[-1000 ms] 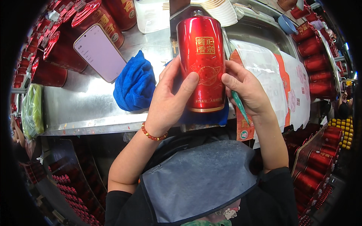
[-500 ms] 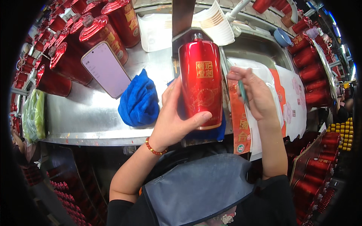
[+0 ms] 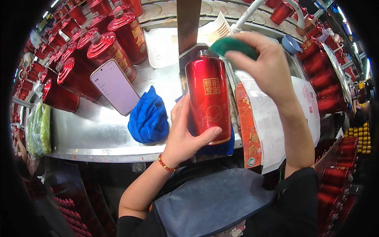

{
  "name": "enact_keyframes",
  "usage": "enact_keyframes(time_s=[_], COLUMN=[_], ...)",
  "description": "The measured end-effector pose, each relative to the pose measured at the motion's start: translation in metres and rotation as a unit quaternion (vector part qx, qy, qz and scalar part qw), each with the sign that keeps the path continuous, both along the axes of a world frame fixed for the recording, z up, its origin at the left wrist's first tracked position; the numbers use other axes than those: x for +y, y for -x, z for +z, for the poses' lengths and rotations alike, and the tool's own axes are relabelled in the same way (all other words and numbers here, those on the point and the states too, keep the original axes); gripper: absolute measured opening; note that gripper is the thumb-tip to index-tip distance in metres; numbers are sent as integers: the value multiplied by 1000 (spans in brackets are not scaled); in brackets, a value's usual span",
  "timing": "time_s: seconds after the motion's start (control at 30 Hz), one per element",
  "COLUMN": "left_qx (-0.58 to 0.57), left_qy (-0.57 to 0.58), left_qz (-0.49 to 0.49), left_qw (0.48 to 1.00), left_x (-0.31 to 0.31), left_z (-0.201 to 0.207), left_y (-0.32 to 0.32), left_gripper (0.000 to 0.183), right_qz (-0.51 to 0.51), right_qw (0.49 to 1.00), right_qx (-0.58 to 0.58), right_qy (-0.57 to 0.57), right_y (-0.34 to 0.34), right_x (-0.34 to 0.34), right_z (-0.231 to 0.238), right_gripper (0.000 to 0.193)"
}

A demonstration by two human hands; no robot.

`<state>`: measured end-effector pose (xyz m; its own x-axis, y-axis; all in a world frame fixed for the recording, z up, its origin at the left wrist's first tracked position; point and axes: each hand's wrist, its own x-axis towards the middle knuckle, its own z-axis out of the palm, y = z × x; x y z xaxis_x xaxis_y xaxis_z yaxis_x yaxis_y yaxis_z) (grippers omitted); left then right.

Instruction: The person wipes the exterior of red cylindrical cans with a green sponge and a blue cloth. They rotate each can to clean all sides, then place it on a nearby tray. The process is repeated for multiple cans.

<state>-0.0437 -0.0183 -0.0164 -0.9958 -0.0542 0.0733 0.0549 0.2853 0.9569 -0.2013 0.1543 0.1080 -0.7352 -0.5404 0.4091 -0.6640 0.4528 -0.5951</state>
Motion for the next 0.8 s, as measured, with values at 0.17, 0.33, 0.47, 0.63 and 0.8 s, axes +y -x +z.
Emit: enact_keyframes(time_s=[0.17,0.33,0.47,0.63,0.8], left_qx=[-2,-8,-37,-27,53], left_qy=[3,-26,-88,-111,108], left_qz=[4,18,24,-1,-101], left_qw=[1000,999,995,993,988], left_x=[3,4,5,1,-22], left_z=[0,-8,-6,-9,-12], left_y=[1,-1,-2,-2,-2], left_gripper=[109,106,103,114,148], right_qz=[96,22,-114,-80,-22], right_qw=[992,941,915,881,924], right_qx=[-68,-264,-318,-391,-329], right_qy=[47,211,223,254,192], right_y=[-27,-64,-47,-64,-62], right_x=[7,26,63,56,58], right_z=[-32,-44,-86,-87,-61], right_gripper=[28,23,28,26,24])
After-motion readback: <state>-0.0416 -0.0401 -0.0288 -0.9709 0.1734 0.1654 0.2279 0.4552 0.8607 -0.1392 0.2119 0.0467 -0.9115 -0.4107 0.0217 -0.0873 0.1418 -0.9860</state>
